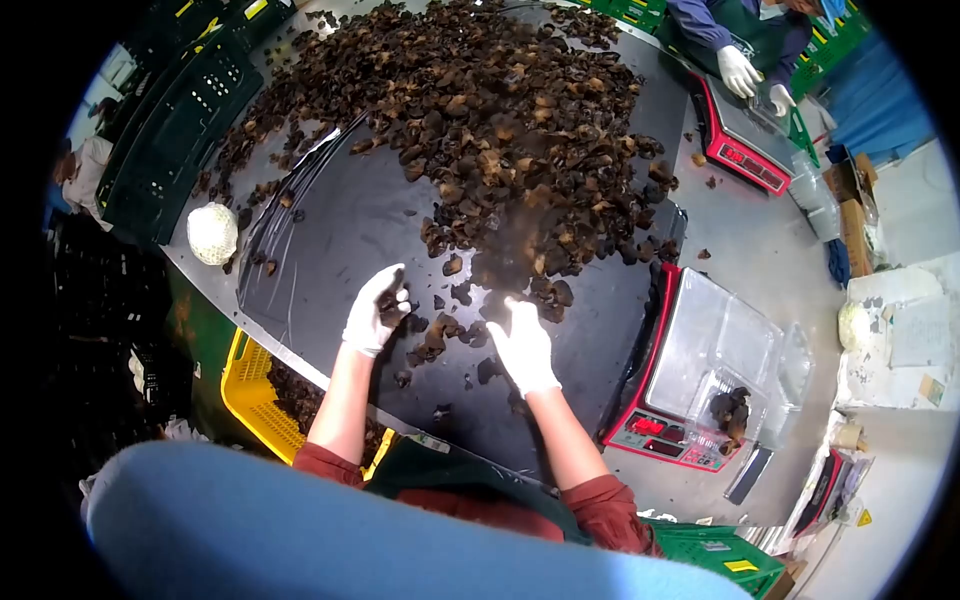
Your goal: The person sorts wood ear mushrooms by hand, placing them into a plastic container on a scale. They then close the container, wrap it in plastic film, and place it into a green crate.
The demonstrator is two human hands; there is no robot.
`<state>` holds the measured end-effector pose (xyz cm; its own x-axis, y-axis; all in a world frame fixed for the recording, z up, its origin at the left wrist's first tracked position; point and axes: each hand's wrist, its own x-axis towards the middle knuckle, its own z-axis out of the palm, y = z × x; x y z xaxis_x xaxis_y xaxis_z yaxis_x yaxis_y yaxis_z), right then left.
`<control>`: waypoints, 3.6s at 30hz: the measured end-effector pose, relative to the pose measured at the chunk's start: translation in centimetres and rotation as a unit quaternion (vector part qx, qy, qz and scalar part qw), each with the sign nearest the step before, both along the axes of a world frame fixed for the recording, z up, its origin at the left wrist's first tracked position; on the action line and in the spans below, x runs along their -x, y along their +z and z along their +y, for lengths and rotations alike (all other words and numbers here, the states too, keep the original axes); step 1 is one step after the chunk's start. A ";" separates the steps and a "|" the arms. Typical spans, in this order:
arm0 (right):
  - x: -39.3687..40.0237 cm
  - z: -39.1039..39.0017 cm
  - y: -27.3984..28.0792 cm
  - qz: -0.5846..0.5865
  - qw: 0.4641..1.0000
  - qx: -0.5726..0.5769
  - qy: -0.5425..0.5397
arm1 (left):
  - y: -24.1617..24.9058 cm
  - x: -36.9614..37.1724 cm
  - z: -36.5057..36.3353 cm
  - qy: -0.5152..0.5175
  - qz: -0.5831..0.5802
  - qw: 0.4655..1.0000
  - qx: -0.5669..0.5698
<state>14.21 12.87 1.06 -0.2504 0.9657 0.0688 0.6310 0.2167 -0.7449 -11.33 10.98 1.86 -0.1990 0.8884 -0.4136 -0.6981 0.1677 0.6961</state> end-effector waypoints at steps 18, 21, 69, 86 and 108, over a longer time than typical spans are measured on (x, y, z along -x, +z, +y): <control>-0.1 -0.8 1.1 -0.030 0.984 0.002 0.178 | 0.3 -6.1 -2.0 -0.280 0.768 0.567 -0.102; -2.5 -0.8 0.9 0.162 0.964 0.201 0.066 | -0.2 -4.1 -1.8 -0.186 0.630 0.743 -0.133; -8.9 -8.1 4.2 0.631 0.530 0.552 -0.126 | 4.3 -3.5 -8.0 -0.220 0.379 0.898 -0.042; -31.7 -7.8 13.3 0.247 0.883 -0.125 -0.380 | 12.0 -40.6 1.1 -0.351 0.134 0.894 -0.244; -11.4 -10.1 6.7 0.036 0.997 -0.018 0.064 | -0.5 -4.0 -8.4 -0.015 0.740 0.665 -0.105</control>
